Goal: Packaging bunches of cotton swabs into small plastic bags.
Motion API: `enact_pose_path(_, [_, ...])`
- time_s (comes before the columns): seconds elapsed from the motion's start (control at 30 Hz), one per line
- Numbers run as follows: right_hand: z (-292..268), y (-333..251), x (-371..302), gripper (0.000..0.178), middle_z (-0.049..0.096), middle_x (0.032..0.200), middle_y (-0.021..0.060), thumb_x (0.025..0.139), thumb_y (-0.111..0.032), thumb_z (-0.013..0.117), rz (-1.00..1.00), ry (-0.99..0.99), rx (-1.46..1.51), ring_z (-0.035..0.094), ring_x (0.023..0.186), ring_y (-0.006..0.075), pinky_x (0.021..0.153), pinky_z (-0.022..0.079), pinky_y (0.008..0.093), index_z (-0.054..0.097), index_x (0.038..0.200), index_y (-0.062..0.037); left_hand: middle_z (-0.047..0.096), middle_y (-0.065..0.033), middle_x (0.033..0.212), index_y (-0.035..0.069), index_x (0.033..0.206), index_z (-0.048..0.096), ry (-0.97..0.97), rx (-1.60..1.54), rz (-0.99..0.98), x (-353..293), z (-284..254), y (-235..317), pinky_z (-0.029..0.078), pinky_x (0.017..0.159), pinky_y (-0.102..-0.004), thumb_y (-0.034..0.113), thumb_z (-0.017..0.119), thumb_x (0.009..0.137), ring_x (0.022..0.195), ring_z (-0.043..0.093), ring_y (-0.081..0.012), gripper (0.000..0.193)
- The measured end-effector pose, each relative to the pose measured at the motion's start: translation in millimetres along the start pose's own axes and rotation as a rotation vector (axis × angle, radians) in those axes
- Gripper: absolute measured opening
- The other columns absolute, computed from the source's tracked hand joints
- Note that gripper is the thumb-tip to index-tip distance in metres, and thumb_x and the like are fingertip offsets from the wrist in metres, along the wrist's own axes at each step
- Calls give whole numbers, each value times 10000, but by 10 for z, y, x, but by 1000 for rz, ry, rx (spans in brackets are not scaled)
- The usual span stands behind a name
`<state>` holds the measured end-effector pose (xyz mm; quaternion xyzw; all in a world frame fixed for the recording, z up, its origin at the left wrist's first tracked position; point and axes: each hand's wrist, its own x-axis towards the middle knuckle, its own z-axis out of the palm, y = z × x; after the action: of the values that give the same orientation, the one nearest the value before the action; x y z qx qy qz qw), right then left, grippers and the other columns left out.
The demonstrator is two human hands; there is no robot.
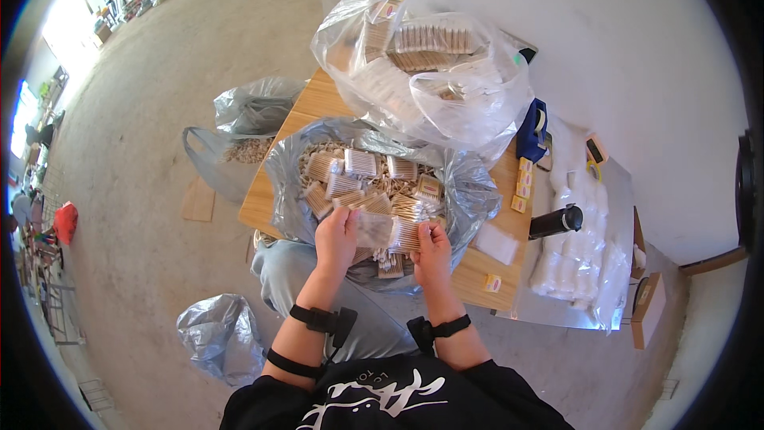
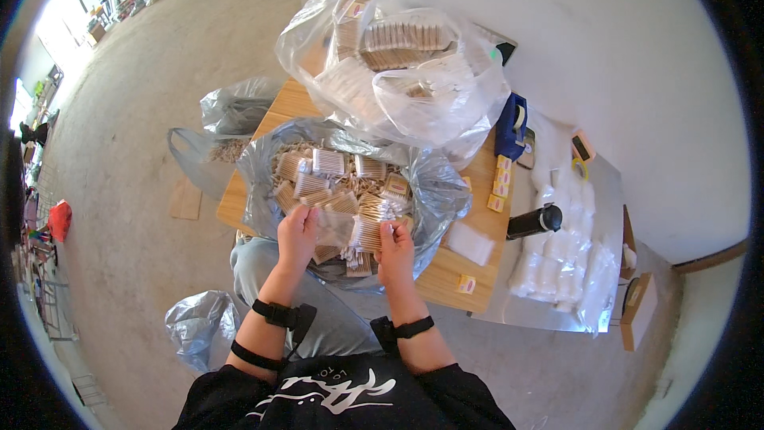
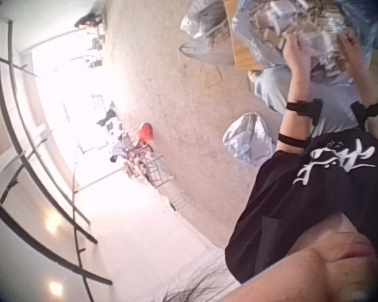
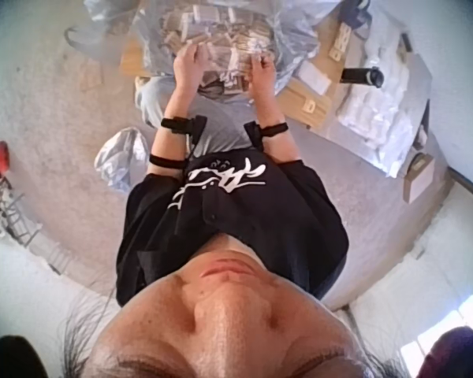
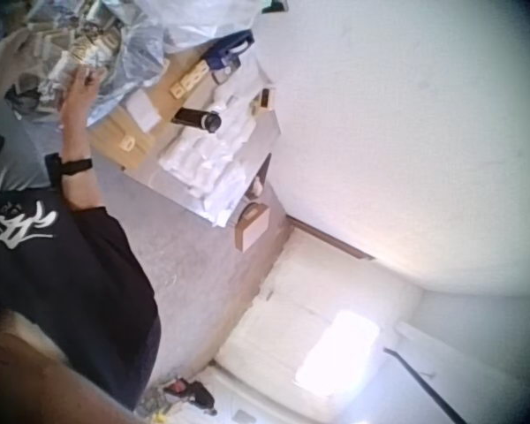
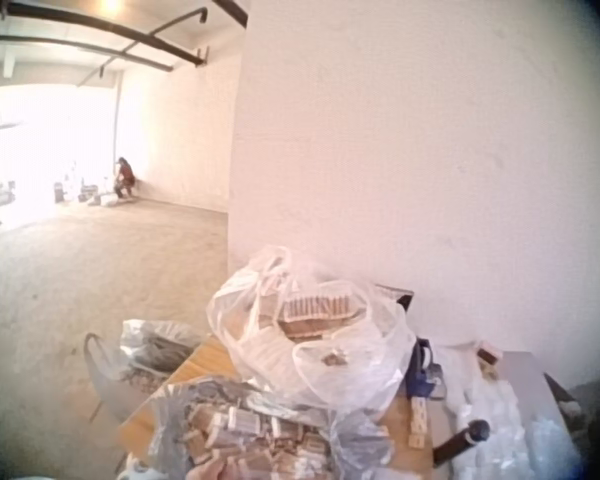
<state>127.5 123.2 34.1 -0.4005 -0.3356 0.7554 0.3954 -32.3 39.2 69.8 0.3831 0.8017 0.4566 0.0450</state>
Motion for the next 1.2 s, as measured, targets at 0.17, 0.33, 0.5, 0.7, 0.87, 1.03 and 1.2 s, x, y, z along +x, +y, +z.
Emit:
enact_pose_path(0.17, [59, 37, 77, 124, 528, 733, -18, 942, -198, 538, -8, 28, 16, 384, 490, 42, 392, 279, 194, 530, 908, -79, 497, -207, 618, 8, 696, 452, 93, -6, 4, 82, -62, -67, 398, 541, -437, 201, 571, 883, 609, 512, -402, 293])
enact_pose_path(0.33, [-20, 36, 205, 121, 526, 736, -18, 942, -193, 536, -79, 71, 10, 415, 504, 47, 408, 290, 188, 527, 914, -76, 508, -193, 620, 6, 688, 456, 115, 18, -116, 245, -243, -140, 394, 531, -414, 194, 566, 892, 584, 488, -386, 299])
enact_pose_path(0.5, [146, -31, 240, 203, 556, 876, 41, 929, -102, 521, -215, -2, -418, 569, 625, 92, 548, 464, 209, 534, 1113, -18, 509, -183, 617, 12, 701, 476, 84, 6, 58, 242, -186, -4, 392, 526, -408, 202, 582, 887, 570, 485, -378, 286])
enact_pose_path(0.7, [-76, 34, 294, 321, 499, 1167, 123, 903, -15, 489, -514, -143, -718, 620, 788, 139, 636, 521, 233, 520, 1221, 25, 488, -166, 600, 16, 705, 471, 145, -34, 39, 311, -293, 178, 386, 513, -382, 188, 584, 888, 539, 462, -345, 275])
enact_pose_path(0.87, [-69, -327, 49, 348, 445, 1277, 163, 891, 23, 471, -449, -101, -769, 629, 852, 167, 652, 525, 239, 517, 1236, 18, 465, -154, 596, 14, 699, 453, 143, -53, 4, 253, -324, 94, 377, 507, -367, 181, 575, 894, 525, 420, -322, 285])
enact_pose_path(1.03, [-248, -420, 38, 361, 531, 1192, 155, 886, 40, 466, -479, -75, -604, 637, 874, 178, 632, 525, 257, 515, 1243, 8, 458, -149, 602, 8, 699, 449, 98, -48, 6, 171, -274, 166, 375, 509, -357, 184, 569, 901, 519, 408, -295, 293])
enact_pose_path(1.2, [-480, -484, -18, 147, 640, 915, 71, 869, 17, 542, -207, 70, -168, 635, 870, 150, 624, 510, 257, 582, 1009, -6, 430, -136, 591, 1, 695, 442, 69, -75, 24, 85, -170, 284, 366, 506, -343, 186, 571, 904, 513, 370, -248, 307])
